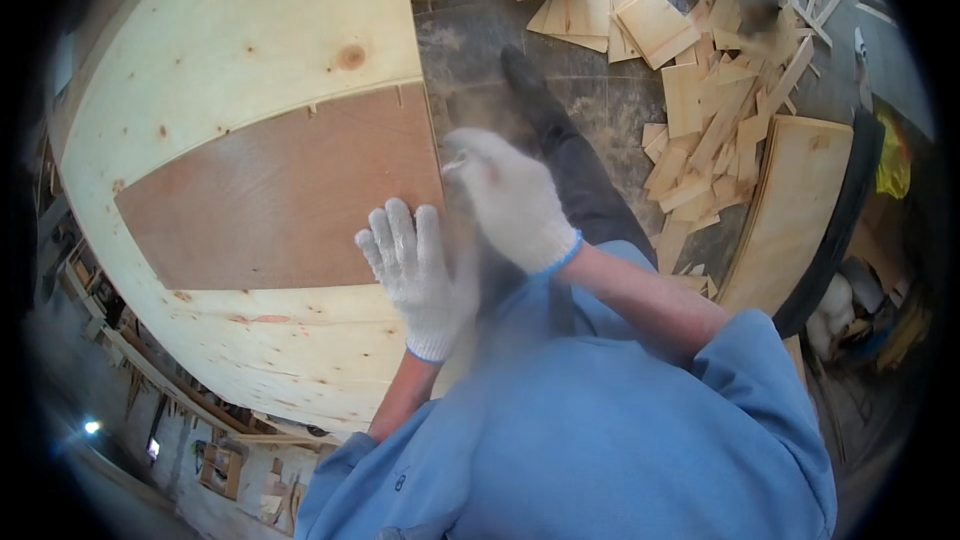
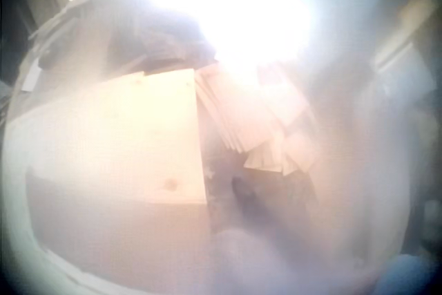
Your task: The person places a rectangular wooden template on a large plywood sheet and traces its outline with a red pencil. The person repeatedly repositions the template and traces new outlines in different locations on the plywood.
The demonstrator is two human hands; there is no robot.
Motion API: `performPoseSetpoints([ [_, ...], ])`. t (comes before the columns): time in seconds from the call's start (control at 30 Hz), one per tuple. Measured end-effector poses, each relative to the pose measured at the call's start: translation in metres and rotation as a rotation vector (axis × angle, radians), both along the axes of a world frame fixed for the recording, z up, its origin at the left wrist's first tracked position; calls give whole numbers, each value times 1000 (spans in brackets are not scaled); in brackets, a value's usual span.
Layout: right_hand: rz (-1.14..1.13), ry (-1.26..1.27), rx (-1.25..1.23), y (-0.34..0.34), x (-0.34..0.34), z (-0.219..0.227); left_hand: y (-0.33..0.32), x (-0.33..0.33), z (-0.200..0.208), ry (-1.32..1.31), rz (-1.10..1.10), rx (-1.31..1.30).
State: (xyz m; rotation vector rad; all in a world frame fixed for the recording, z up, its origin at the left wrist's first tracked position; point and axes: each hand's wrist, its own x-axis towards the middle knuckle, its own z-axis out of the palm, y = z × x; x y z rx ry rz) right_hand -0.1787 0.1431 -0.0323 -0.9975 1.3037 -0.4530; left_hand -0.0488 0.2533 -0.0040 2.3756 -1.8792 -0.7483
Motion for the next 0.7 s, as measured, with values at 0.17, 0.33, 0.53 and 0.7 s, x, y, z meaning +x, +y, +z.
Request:
performPoseSetpoints([
  [0.17,-133,97,-190,-20,-11,5,35,13,-7,91,-60,-60],
  [0.33,26,-28,-477,-54,0,1,33,9,-13,85,-64,18],
  [0.53,155,22,-628,-66,20,-8,46,6,-32,33,-41,-276],
  [0.7,195,14,-540,-68,14,-10,40,8,-22,96,-22,-98],
])
